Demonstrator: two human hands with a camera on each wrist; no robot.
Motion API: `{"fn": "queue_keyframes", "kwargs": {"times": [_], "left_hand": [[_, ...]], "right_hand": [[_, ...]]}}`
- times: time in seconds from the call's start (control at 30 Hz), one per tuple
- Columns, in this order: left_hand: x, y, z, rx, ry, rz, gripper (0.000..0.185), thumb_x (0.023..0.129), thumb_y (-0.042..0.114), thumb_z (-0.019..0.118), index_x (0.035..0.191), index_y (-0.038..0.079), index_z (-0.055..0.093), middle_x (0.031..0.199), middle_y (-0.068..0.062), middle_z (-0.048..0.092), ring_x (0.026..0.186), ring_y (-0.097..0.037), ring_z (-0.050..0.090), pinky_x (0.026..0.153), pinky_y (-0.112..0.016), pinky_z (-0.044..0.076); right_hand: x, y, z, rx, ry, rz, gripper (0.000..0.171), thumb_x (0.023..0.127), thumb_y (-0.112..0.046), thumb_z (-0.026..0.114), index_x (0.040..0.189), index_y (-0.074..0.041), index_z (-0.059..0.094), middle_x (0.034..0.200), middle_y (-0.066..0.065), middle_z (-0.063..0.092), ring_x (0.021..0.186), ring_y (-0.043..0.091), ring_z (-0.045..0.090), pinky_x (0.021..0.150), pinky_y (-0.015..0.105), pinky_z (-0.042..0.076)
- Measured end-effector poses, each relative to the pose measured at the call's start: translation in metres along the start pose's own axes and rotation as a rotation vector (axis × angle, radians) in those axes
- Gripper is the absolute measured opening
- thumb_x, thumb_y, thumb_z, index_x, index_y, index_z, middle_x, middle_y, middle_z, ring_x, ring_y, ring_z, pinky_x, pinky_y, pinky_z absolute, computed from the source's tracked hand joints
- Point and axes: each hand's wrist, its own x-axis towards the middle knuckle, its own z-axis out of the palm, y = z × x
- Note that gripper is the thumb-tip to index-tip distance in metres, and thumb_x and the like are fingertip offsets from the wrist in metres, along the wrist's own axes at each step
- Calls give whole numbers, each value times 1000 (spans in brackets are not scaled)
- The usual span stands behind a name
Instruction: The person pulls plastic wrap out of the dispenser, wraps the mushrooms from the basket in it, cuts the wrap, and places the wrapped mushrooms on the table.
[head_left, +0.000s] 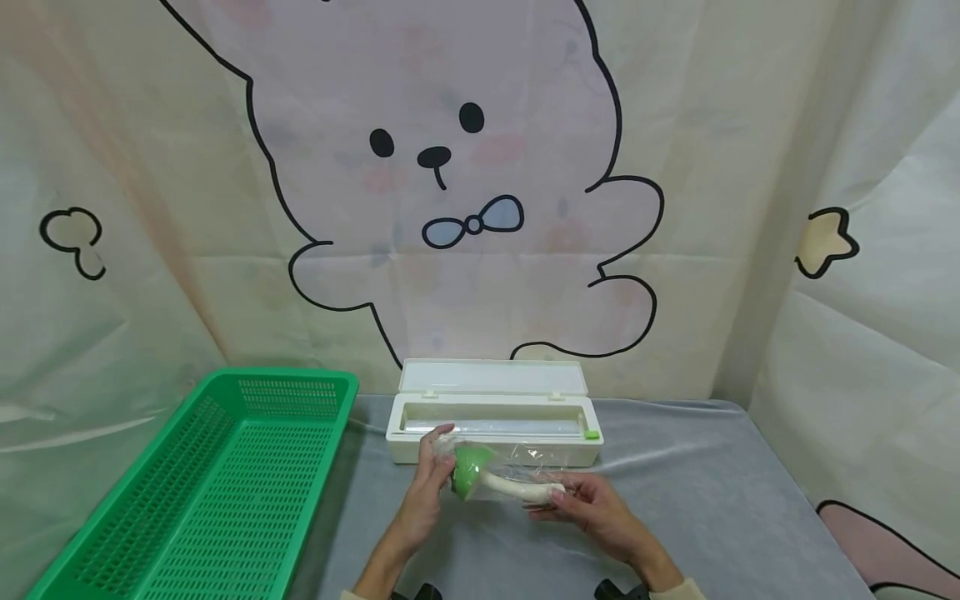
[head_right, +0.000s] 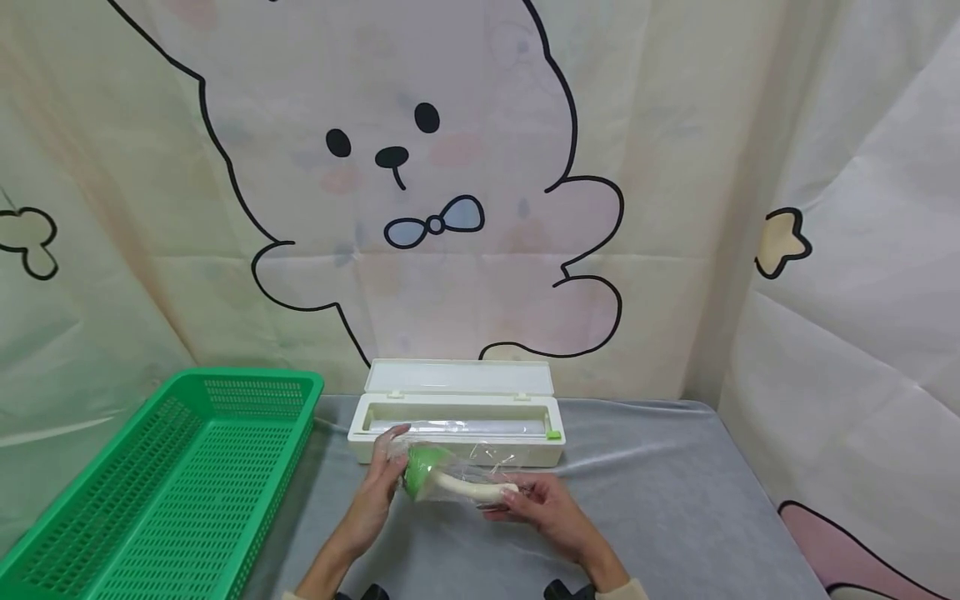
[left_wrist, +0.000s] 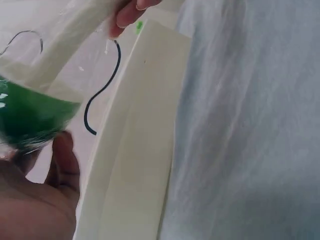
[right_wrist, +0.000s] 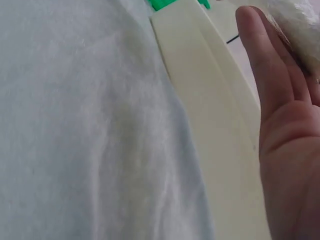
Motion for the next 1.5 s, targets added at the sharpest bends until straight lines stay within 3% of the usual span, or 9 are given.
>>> {"fn": "queue_keyframes", "kwargs": {"times": [0.1, 0.33, 0.5, 0.6, 0.77, 0.93, 1.07, 1.3, 1.5], "left_hand": [[-1, 2, 2, -9, -4, 73, 49, 113, 24, 31, 158, 7, 22, 144, -25, 50, 127, -23, 50, 106, -35, 36], [1, 3, 10, -21, 108, 186, 35, 106, 12, 54, 141, 8, 53, 134, -22, 53, 108, -17, 60, 86, -27, 52], [3, 4, 14, -39, 135, 126, 38, 112, 27, 39, 137, 2, 55, 123, -21, 58, 99, -24, 63, 76, -33, 57], [4, 3, 15, -24, 137, 81, 49, 113, 34, 34, 136, -2, 57, 122, -21, 62, 103, -25, 65, 83, -31, 56], [2, 4, 19, 59, 177, 60, 35, 106, 24, 58, 129, -1, 65, 120, -17, 67, 98, -16, 65, 82, -24, 54], [4, 10, 22, 127, 265, 57, 34, 100, 27, 67, 127, 7, 70, 116, -13, 71, 95, -17, 68, 79, -28, 56], [5, 16, 22, 122, 276, -42, 48, 104, 46, 55, 118, 4, 74, 113, -10, 73, 103, -18, 66, 85, -31, 54], [5, 23, 13, -320, -19, -245, 66, 104, 53, 49, 131, -6, 60, 116, -15, 66, 97, -19, 65, 78, -29, 55], [9, 25, 13, -399, 64, -373, 77, 97, 59, 59, 134, -8, 53, 111, -13, 65, 91, -18, 66, 73, -33, 59]], "right_hand": [[3, -3, 5, -49, -2, 18, 36, 110, -2, 39, 138, 18, 47, 131, 17, 65, 118, 30, 65, 99, 49, 50], [9, -8, 18, -120, 50, 46, 41, 111, -8, 37, 138, 23, 42, 133, 18, 63, 118, 31, 65, 99, 47, 51], [14, -10, 27, -51, 14, -50, 42, 112, -5, 29, 146, 19, 32, 148, 6, 54, 130, 20, 55, 104, 41, 48], [18, -9, 30, 11, 13, -114, 42, 112, -5, 25, 148, 16, 33, 149, 9, 52, 133, 20, 53, 105, 40, 47], [21, -12, 34, 43, 91, -137, 43, 113, -8, 25, 144, 18, 40, 141, 9, 55, 126, 25, 58, 102, 40, 49], [23, -14, 41, -88, 109, -128, 41, 112, -7, 30, 145, 16, 39, 145, 11, 55, 129, 20, 55, 103, 34, 48], [26, -15, 46, -197, 133, -114, 39, 110, -4, 37, 144, 16, 42, 142, 26, 54, 127, 21, 58, 101, 36, 50], [30, -17, 46, -262, 243, -139, 35, 109, -2, 40, 135, 19, 50, 136, 33, 55, 116, 22, 65, 92, 39, 56], [29, -19, 51, -512, 256, -225, 32, 105, 3, 48, 134, 7, 60, 135, 19, 62, 120, 13, 61, 91, 28, 55]]}}
